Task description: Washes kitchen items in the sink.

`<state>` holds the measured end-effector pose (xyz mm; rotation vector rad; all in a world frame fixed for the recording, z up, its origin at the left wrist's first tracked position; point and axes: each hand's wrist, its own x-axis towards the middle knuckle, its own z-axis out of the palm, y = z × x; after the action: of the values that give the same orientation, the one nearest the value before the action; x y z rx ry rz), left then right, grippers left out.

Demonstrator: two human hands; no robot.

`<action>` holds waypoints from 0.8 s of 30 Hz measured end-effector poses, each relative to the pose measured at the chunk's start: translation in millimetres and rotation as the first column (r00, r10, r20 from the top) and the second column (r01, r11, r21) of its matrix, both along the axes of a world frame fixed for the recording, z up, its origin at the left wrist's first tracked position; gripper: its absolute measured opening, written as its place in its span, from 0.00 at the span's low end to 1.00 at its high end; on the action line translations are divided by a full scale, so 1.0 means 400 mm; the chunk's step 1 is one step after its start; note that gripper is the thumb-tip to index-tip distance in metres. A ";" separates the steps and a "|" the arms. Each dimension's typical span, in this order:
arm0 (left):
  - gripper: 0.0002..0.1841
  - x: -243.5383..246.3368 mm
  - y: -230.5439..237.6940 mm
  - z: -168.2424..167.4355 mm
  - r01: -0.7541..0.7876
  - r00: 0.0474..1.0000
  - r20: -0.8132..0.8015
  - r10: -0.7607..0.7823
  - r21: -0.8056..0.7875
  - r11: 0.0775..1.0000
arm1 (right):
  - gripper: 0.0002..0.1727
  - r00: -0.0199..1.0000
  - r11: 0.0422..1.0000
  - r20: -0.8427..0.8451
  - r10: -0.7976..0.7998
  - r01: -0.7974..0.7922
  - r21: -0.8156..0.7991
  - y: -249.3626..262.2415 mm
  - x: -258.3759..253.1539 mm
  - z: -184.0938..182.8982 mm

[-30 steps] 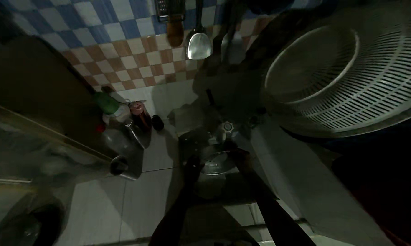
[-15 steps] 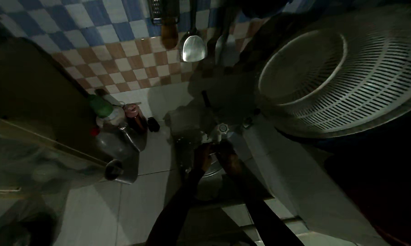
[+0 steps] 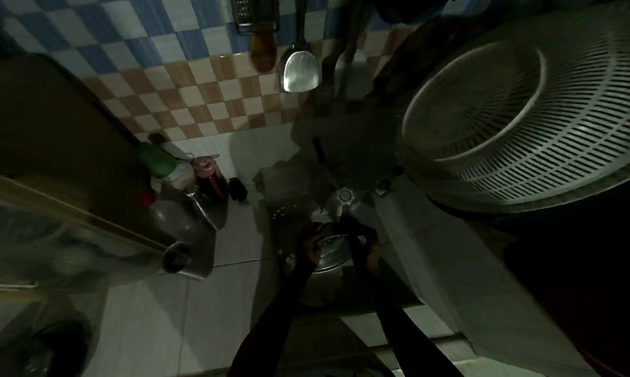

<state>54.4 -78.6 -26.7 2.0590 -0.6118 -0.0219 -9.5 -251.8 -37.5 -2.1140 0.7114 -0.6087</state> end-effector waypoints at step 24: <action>0.25 0.014 -0.026 -0.022 -0.102 0.987 -0.131 0.091 -0.078 0.992 | 0.15 0.987 0.938 0.163 0.015 -0.070 0.340 -0.007 -0.016 0.021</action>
<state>60.2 -89.2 -35.6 1.9862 -0.4266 -0.0695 -15.8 -254.6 -29.0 -1.7311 0.6301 -0.5741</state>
